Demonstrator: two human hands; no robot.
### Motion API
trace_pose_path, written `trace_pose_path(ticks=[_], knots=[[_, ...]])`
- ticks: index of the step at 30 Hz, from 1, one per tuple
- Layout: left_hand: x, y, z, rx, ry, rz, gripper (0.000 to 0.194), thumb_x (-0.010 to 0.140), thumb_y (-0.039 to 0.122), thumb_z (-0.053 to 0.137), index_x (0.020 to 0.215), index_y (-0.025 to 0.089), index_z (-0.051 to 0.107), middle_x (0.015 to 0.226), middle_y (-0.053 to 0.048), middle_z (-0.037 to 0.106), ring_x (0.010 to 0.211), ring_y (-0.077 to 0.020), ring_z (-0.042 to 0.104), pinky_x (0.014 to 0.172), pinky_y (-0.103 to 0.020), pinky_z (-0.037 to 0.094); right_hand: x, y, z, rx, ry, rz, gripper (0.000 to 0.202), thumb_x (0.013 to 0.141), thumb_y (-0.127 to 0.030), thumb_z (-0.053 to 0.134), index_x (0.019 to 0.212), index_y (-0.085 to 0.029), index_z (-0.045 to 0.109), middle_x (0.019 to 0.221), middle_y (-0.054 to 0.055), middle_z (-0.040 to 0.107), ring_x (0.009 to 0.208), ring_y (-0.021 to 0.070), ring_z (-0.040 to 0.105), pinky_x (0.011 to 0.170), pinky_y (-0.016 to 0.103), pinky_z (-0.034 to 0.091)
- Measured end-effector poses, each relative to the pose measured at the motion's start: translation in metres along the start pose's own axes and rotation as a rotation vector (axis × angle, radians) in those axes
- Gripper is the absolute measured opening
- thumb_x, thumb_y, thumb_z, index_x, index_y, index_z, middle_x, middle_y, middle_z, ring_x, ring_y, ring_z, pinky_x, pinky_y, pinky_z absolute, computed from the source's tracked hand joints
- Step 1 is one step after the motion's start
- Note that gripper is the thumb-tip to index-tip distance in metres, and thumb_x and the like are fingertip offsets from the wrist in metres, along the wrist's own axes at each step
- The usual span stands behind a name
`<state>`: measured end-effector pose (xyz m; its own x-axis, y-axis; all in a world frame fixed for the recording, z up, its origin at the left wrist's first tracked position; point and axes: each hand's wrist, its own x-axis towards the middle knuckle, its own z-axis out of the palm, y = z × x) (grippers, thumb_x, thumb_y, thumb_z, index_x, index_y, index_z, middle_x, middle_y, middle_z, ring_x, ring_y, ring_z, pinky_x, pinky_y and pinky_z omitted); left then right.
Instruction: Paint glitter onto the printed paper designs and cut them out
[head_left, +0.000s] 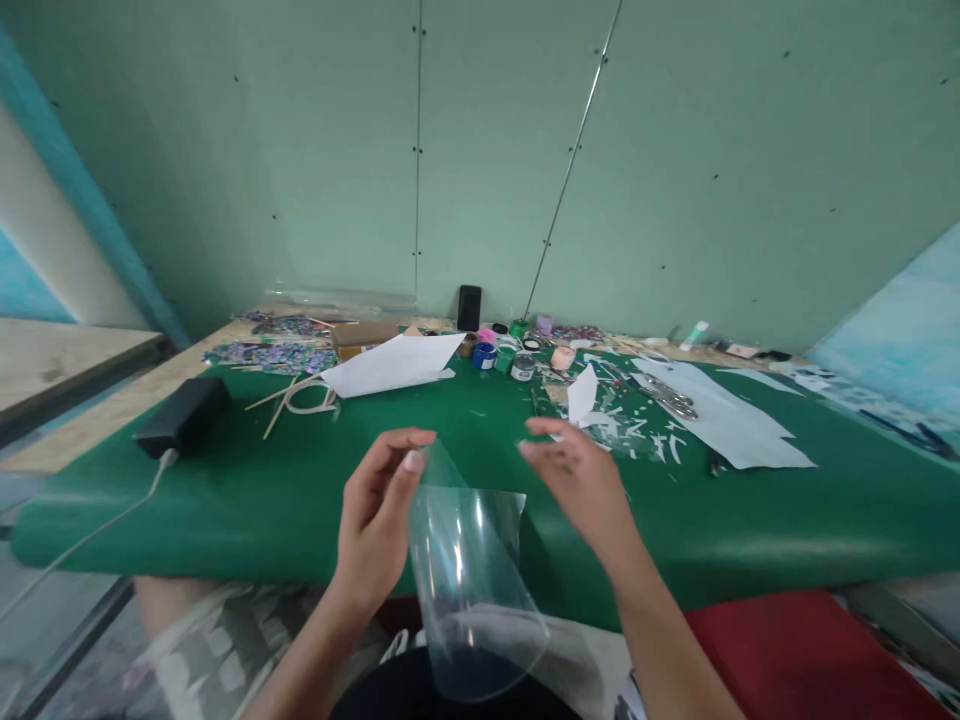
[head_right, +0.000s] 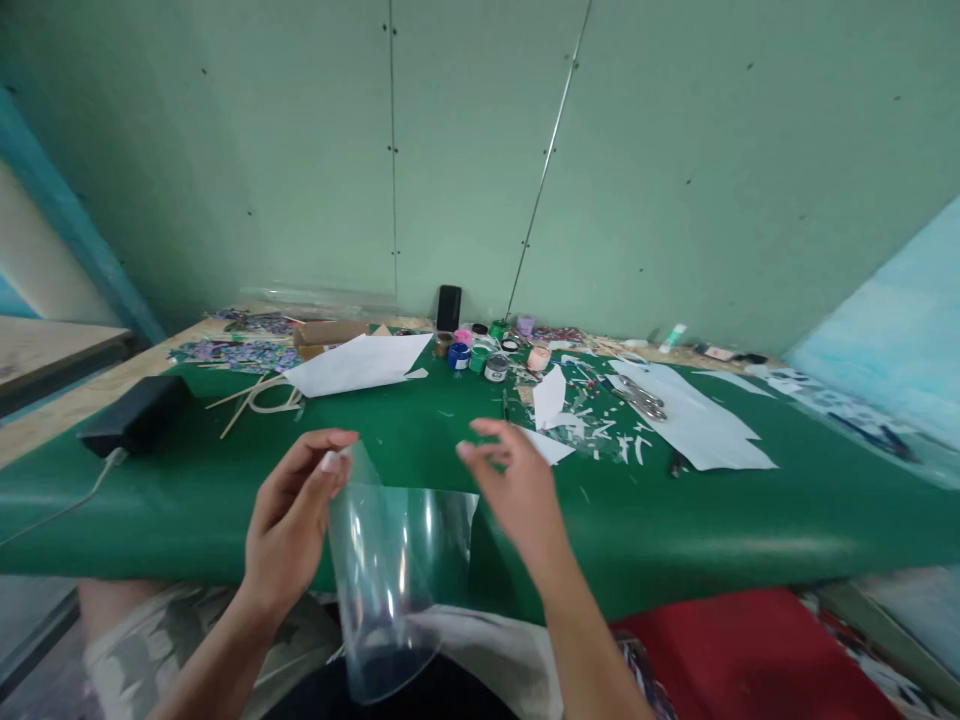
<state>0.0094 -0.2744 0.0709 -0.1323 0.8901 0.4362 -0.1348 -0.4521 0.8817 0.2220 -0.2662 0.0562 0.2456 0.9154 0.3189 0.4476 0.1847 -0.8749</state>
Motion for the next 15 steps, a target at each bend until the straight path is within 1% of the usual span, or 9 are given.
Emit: trace_pose_path(ticks=[1, 2, 3, 4, 7, 9, 12, 14, 15], knots=[[0.003, -0.005, -0.003, -0.040, 0.049, -0.046, 0.031, 0.079, 0.048, 0.068, 0.090, 0.019, 0.070, 0.079, -0.002, 0.064, 0.063, -0.0105, 0.050, 0.056, -0.020, 0.041, 0.019, 0.020, -0.004, -0.186, 0.155, 0.012, 0.056, 0.075, -0.057, 0.063, 0.118, -0.022, 0.063, 0.121, 0.013, 0.064, 0.103, 0.0292, 0.063, 0.088, 0.045, 0.049], [0.007, -0.011, -0.005, -0.077, 0.093, -0.091, 0.034, 0.078, 0.051, 0.069, 0.089, 0.019, 0.070, 0.074, -0.001, 0.060, 0.060, -0.0096, 0.047, 0.053, -0.020, 0.038, 0.039, 0.040, -0.007, -0.393, 0.265, 0.061, 0.068, 0.073, -0.056, 0.065, 0.128, -0.018, 0.056, 0.131, 0.018, 0.058, 0.117, 0.0338, 0.056, 0.095, 0.048, 0.044], [0.012, -0.016, -0.008, -0.124, 0.123, -0.126, 0.035, 0.077, 0.051, 0.069, 0.087, 0.018, 0.069, 0.068, 0.001, 0.055, 0.056, -0.0089, 0.043, 0.050, -0.019, 0.035, 0.059, 0.058, -0.009, -0.601, 0.271, 0.144, 0.080, 0.072, -0.054, 0.065, 0.137, -0.012, 0.047, 0.138, 0.023, 0.052, 0.128, 0.0367, 0.047, 0.100, 0.049, 0.040], [0.017, -0.021, -0.011, -0.176, 0.137, -0.148, 0.034, 0.076, 0.051, 0.069, 0.083, 0.018, 0.068, 0.063, 0.002, 0.050, 0.054, -0.0084, 0.040, 0.049, -0.020, 0.033, 0.077, 0.075, -0.010, -0.777, 0.203, 0.231, 0.087, 0.074, -0.054, 0.064, 0.143, -0.008, 0.038, 0.143, 0.026, 0.046, 0.133, 0.0373, 0.042, 0.102, 0.047, 0.038], [0.034, -0.032, -0.019, -0.345, 0.107, -0.140, 0.040, 0.074, 0.052, 0.070, 0.062, 0.018, 0.054, 0.055, 0.005, 0.036, 0.050, -0.0079, 0.032, 0.048, -0.021, 0.031, 0.117, 0.105, -0.004, -0.860, 0.114, 0.290, 0.088, 0.075, -0.051, 0.066, 0.145, -0.005, 0.036, 0.137, 0.027, 0.052, 0.126, 0.0381, 0.050, 0.099, 0.045, 0.040], [0.046, -0.035, -0.024, -0.442, 0.077, -0.147, 0.048, 0.074, 0.052, 0.069, 0.053, 0.018, 0.042, 0.054, 0.005, 0.030, 0.048, -0.0081, 0.030, 0.047, -0.022, 0.032, 0.130, 0.111, 0.001, -0.876, 0.092, 0.282, 0.073, 0.080, -0.047, 0.062, 0.139, -0.009, 0.046, 0.127, 0.024, 0.061, 0.118, 0.0374, 0.057, 0.095, 0.046, 0.043], [0.062, -0.037, -0.034, -0.549, 0.092, -0.237, 0.053, 0.082, 0.050, 0.058, 0.050, 0.018, 0.030, 0.053, 0.005, 0.024, 0.047, -0.0085, 0.028, 0.046, -0.022, 0.032, 0.136, 0.108, 0.005, -0.907, 0.097, 0.246, 0.041, 0.090, -0.031, 0.047, 0.122, -0.011, 0.063, 0.108, 0.020, 0.070, 0.108, 0.0346, 0.064, 0.093, 0.047, 0.044], [0.070, -0.039, -0.041, -0.600, 0.121, -0.302, 0.056, 0.088, 0.051, 0.047, 0.050, 0.018, 0.023, 0.054, 0.004, 0.022, 0.046, -0.0085, 0.027, 0.045, -0.022, 0.033, 0.135, 0.104, 0.004, -0.909, 0.121, 0.204, 0.040, 0.093, -0.022, 0.038, 0.118, -0.010, 0.066, 0.103, 0.021, 0.071, 0.103, 0.0326, 0.066, 0.090, 0.046, 0.046], [0.074, -0.041, -0.044, -0.625, 0.127, -0.326, 0.057, 0.090, 0.053, 0.042, 0.050, 0.018, 0.020, 0.054, 0.004, 0.022, 0.046, -0.0085, 0.027, 0.045, -0.022, 0.033, 0.134, 0.101, 0.004, -0.902, 0.132, 0.171, 0.042, 0.093, -0.020, 0.035, 0.121, -0.009, 0.065, 0.106, 0.021, 0.071, 0.103, 0.0318, 0.066, 0.090, 0.044, 0.047]])
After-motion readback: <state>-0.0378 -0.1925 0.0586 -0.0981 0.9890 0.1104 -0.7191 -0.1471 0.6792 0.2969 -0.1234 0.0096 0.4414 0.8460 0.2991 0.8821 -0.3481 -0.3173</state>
